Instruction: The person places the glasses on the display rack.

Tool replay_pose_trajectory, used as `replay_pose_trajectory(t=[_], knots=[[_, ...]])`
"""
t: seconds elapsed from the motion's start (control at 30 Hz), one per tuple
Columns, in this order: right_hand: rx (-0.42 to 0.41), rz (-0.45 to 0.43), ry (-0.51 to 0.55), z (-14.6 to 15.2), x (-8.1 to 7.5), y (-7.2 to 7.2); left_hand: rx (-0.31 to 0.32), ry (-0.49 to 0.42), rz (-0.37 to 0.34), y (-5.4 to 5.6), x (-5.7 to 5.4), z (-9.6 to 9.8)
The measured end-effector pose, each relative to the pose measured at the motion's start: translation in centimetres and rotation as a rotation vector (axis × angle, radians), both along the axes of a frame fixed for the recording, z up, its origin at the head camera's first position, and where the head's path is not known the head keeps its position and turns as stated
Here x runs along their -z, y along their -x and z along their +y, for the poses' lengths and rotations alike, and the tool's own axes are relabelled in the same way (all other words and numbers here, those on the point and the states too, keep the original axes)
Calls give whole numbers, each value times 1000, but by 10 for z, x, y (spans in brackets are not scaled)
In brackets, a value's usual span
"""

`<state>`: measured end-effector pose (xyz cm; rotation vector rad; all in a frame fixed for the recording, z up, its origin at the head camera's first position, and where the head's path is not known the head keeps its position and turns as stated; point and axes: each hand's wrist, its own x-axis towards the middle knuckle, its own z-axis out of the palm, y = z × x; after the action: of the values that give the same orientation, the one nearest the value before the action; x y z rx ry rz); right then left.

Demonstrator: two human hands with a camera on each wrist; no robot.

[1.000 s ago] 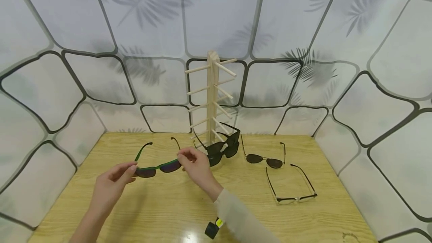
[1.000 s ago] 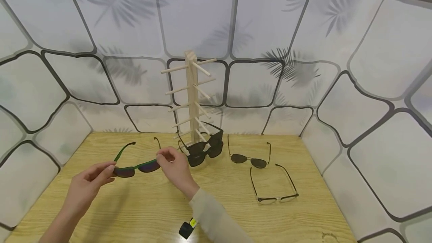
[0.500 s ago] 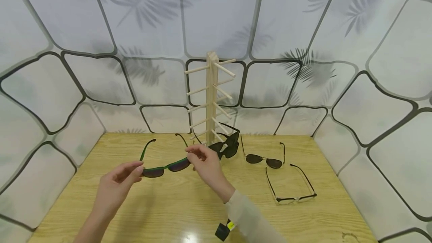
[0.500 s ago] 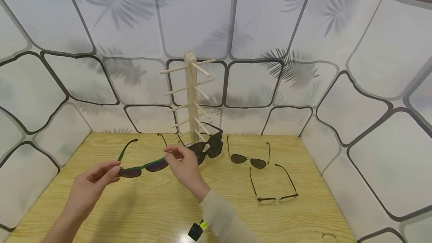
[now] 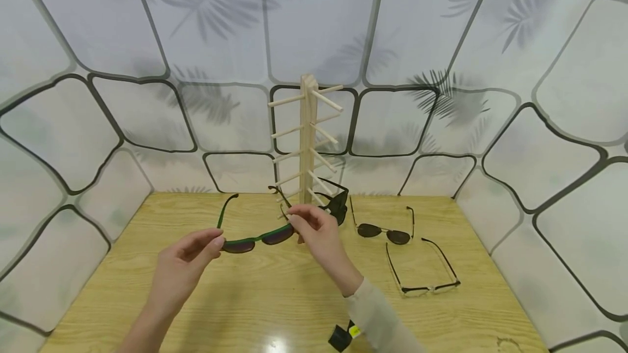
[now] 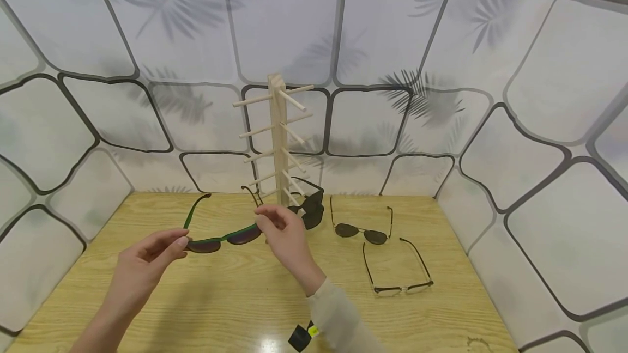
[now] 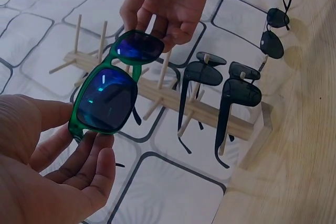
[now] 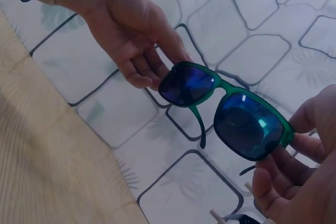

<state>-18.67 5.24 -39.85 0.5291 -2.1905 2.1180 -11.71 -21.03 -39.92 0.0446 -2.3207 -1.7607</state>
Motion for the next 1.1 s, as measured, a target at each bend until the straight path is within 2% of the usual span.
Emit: replay_pose_trajectory(t=[0.17,0.37,0.6,0.83,1.1], knots=[[51,-4,1,10,-6,-1,34,-11,14,2,-4,11],[94,-18,19,23,-8,0,54,-55,43,10,-7,25],[147,-22,54,37,-12,2,67,-102,92,16,-10,43],[186,-51,107,49,-14,4,90,-104,147,23,-10,58],[241,-35,152,62,-15,11,104,-99,135,28,-13,73]])
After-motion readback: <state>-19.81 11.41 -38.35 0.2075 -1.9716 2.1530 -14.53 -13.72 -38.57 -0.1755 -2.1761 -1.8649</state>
